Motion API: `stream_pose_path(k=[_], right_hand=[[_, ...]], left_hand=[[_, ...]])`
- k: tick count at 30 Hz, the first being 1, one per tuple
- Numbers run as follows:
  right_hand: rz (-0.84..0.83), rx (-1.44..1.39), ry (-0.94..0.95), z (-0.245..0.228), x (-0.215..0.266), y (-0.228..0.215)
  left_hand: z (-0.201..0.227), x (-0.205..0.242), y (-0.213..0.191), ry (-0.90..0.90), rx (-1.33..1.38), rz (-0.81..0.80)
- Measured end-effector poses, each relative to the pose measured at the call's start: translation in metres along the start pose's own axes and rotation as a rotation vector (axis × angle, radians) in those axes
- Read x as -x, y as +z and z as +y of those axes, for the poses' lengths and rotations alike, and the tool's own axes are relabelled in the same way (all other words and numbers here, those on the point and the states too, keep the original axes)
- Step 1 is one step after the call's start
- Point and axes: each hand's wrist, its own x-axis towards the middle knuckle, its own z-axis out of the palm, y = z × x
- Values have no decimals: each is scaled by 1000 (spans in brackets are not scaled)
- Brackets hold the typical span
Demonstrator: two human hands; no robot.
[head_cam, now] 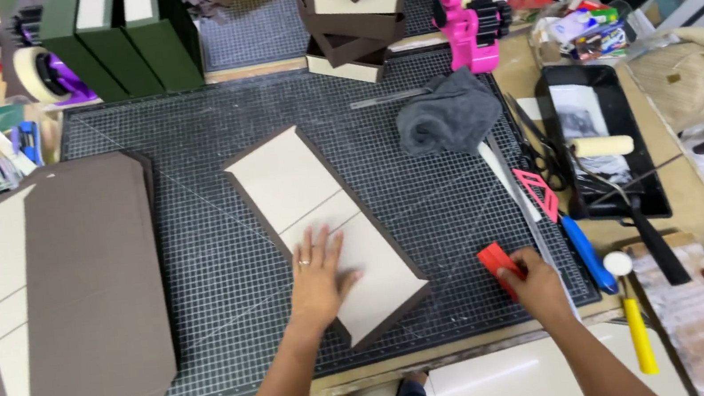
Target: The person glues and assembles cardboard components to create folders, using a glue roller and a red scraper tool to press and smooth the edges.
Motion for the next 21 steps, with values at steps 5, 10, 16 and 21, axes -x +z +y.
stream_pose_path(k=[5, 10, 16, 21], right_hand=[[129, 69, -167, -107, -9, 14], [508, 395, -414, -169, -32, 81], [538, 611, -664, -202, 43, 126], [784, 698, -556, -244, 40, 50]], left_hand=[[30, 2, 7, -54, -50, -94], [8, -7, 29, -6, -30, -9], [2, -10, 29, -51, 3, -121], [1, -9, 20, -28, 33, -120]])
